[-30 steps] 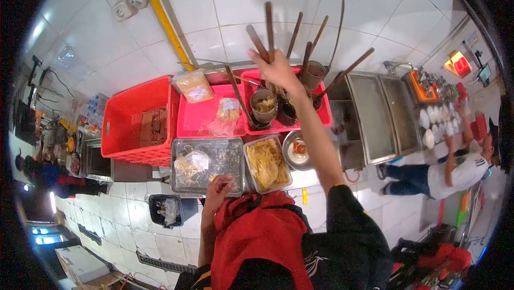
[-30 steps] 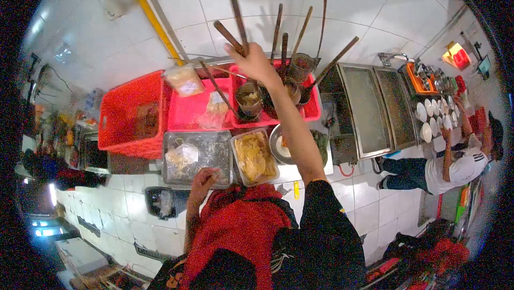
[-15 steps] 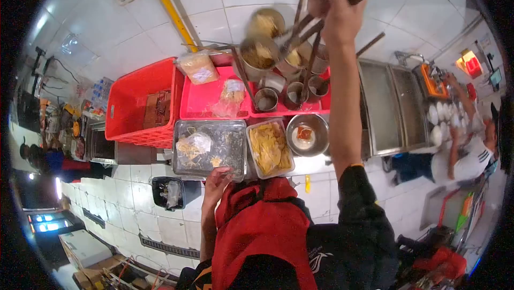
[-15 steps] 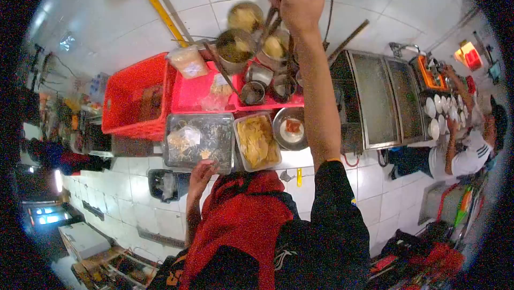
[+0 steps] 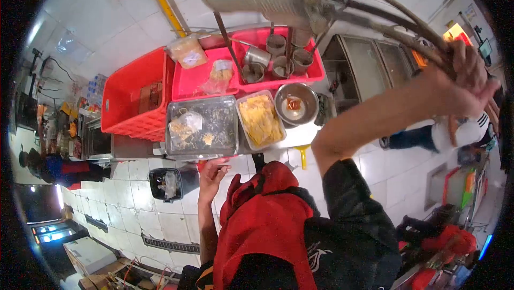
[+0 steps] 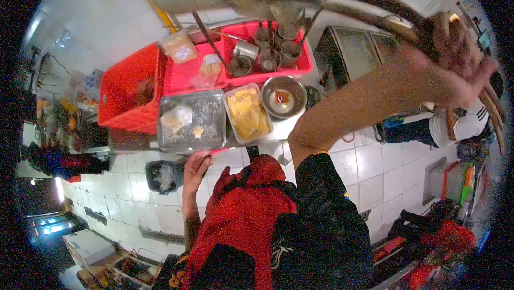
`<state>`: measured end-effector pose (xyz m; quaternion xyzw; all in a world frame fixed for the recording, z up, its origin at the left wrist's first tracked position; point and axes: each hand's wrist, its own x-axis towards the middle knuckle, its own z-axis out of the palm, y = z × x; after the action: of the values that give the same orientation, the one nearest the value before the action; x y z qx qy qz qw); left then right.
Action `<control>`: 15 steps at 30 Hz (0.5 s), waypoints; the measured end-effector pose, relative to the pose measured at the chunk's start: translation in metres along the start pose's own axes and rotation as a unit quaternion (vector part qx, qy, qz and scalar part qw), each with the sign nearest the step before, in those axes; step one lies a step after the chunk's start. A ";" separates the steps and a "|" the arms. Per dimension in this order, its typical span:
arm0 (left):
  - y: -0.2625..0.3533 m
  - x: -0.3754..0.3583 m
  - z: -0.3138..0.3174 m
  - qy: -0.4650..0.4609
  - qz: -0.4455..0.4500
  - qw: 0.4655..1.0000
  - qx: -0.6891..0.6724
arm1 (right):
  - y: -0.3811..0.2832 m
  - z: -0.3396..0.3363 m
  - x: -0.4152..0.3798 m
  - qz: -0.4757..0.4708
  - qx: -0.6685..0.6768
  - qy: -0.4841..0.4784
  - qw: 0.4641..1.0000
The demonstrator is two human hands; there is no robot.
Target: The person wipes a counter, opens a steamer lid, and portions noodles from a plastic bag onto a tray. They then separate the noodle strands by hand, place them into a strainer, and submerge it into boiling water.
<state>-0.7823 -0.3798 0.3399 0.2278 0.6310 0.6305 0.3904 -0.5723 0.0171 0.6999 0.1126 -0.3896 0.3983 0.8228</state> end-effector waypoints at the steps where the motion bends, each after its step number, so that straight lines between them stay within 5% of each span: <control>1: -0.005 -0.011 0.002 0.003 -0.002 1.000 -0.004 | -0.021 -0.012 0.003 0.030 0.032 -0.004 0.999; 3: -0.008 -0.033 0.013 0.011 0.005 1.000 -0.024 | -0.064 -0.023 -0.007 0.064 0.058 -0.011 0.996; 6: -0.026 -0.058 0.029 -0.002 -0.006 1.000 -0.016 | -0.125 -0.022 -0.045 0.038 -0.255 -0.080 0.963; 8: -0.039 -0.072 0.044 -0.017 -0.016 1.000 0.004 | -0.157 -0.021 -0.079 0.140 -0.251 0.018 0.958; 9: -0.051 -0.078 0.051 -0.035 -0.005 0.999 0.009 | -0.174 -0.038 -0.088 0.260 -0.093 -0.067 0.959; 11: -0.060 -0.091 0.072 -0.069 -0.031 0.997 0.025 | -0.199 -0.062 -0.112 0.356 -0.074 -0.061 0.930; 13: -0.055 -0.098 0.105 -0.104 -0.046 0.993 0.033 | -0.221 -0.083 -0.125 0.353 -0.147 -0.124 0.915; 15: -0.034 -0.109 0.147 -0.133 -0.017 0.983 0.128 | -0.251 -0.096 -0.129 0.363 -0.283 -0.030 0.887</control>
<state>-0.5968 -0.3774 0.3438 0.3470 0.6531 0.5017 0.4488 -0.3821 -0.1732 0.5726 -0.2623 -0.5243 0.5381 0.6056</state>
